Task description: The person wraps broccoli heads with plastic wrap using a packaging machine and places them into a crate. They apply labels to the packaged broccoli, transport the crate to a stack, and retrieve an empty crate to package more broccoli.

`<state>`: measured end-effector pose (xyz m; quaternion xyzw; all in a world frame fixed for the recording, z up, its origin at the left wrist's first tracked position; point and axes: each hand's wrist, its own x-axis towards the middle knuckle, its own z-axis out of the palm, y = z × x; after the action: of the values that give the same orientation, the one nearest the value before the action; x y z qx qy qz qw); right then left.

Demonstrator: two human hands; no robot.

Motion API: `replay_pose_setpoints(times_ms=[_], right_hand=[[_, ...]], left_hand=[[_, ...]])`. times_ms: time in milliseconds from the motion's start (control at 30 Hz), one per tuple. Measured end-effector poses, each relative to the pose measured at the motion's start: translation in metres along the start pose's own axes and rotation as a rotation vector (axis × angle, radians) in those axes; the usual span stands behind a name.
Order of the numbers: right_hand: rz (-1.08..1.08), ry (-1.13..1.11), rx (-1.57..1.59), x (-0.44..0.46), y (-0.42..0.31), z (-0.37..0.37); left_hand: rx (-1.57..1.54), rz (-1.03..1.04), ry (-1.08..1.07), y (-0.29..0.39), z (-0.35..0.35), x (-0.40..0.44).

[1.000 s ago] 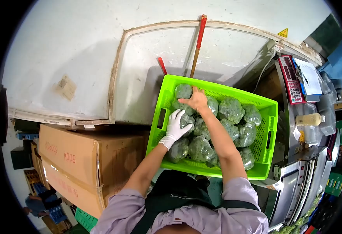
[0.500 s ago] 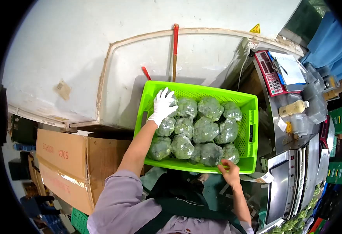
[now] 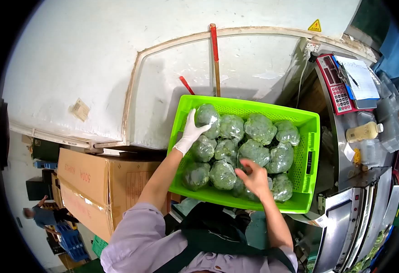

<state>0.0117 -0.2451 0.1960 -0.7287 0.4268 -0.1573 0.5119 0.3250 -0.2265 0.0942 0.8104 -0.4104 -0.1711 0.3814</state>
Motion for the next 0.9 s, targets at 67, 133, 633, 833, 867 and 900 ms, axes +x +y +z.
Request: replay_pose_setpoints(times_ms=[67, 133, 633, 833, 867, 900], right_hand=[[-0.034, -0.042, -0.008, 0.053, -0.008, 0.026], [-0.100, -0.023, -0.036, 0.108, -0.011, 0.057], [0.021, 0.078, -0.334, 0.204, -0.001, 0.136], [-0.349, 0.168, -0.142, 0.090, -0.006, 0.072], [-0.275, 0.174, -0.097, 0.052, -0.011, 0.046], [-0.208, 0.180, -0.049, 0.013, -0.015, 0.019]], left_hand=[[-0.104, -0.109, -0.089, -0.002, 0.003, -0.001], [-0.293, -0.193, -0.202, -0.018, 0.011, 0.008], [0.078, -0.318, -0.206, -0.015, 0.012, 0.005], [-0.002, -0.259, -0.201, -0.005, 0.007, 0.003], [0.042, -0.245, -0.184, -0.027, 0.016, 0.007], [0.150, -0.217, -0.094, -0.012, 0.012, 0.000]])
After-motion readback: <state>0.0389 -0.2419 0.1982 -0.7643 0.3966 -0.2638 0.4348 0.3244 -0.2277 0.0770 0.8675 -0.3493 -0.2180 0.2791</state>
